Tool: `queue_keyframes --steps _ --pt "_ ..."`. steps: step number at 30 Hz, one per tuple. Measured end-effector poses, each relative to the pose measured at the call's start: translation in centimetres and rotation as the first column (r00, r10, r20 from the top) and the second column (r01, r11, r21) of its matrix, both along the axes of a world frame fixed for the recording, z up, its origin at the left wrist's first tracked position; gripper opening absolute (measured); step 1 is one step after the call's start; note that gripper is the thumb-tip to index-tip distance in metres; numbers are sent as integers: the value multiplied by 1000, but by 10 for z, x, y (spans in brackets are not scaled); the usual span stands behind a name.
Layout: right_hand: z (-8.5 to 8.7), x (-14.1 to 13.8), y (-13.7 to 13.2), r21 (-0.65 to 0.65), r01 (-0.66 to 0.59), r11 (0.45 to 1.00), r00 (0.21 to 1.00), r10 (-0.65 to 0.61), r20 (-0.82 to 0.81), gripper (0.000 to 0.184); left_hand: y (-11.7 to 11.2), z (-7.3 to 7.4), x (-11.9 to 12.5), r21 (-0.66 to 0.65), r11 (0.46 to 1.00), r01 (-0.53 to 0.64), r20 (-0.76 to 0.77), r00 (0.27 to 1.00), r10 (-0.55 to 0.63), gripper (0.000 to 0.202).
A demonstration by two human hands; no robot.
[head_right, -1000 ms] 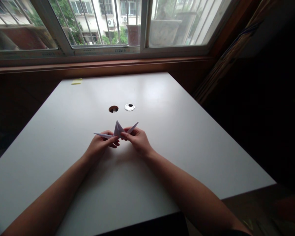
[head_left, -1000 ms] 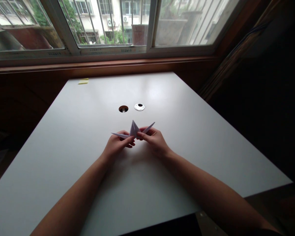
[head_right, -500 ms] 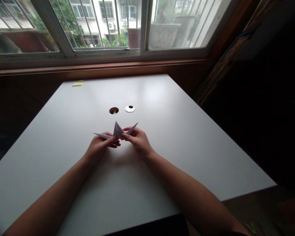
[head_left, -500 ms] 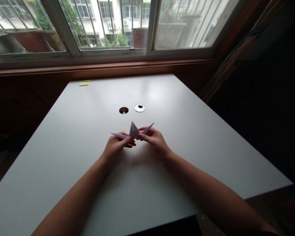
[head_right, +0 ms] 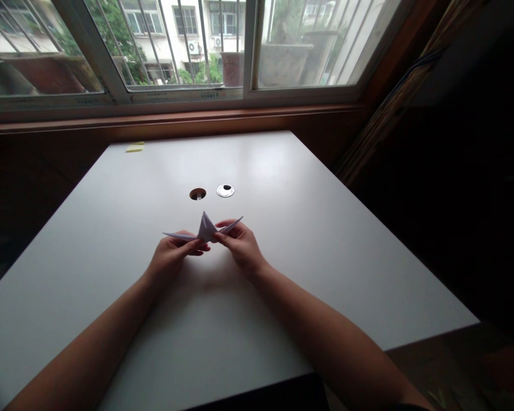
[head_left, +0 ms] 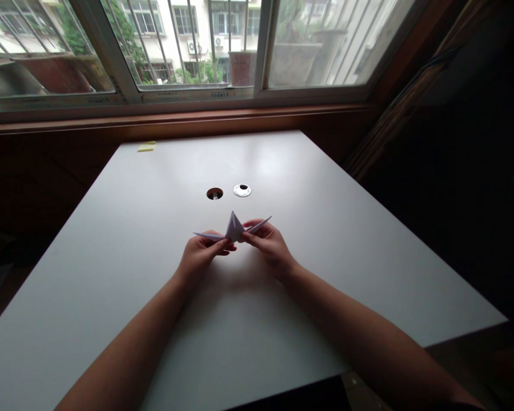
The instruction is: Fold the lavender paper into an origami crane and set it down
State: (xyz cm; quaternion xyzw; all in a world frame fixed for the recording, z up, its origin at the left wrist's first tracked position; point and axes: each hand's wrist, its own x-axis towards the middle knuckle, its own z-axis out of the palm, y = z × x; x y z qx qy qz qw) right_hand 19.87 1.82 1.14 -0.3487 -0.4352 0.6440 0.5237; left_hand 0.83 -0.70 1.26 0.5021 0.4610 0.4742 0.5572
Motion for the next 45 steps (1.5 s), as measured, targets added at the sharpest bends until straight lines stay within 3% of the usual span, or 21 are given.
queue_keyframes --steps 6,13,20,30,39,45 --pt "-3 -2 1 66 -8 998 1000 8 0 33 -2 2 1 62 996 -61 -30 998 63 31" --pt "-4 1 3 91 -2 996 999 -1 41 31 -3 5 1 126 990 -55 -83 994 66 30" --pt "-6 6 7 92 -108 990 966 82 246 32 1 -1 -1 142 989 -49 -101 993 63 34" --pt "-9 8 7 87 -164 983 936 127 328 27 3 -4 -5 118 992 45 -129 991 -30 29" --pt "-7 6 8 67 -186 980 938 156 309 26 0 1 -2 54 999 -2 -108 994 8 32" --pt "-6 10 7 75 -166 983 955 141 262 33 4 -6 -3 53 986 -157 -4 988 157 29"
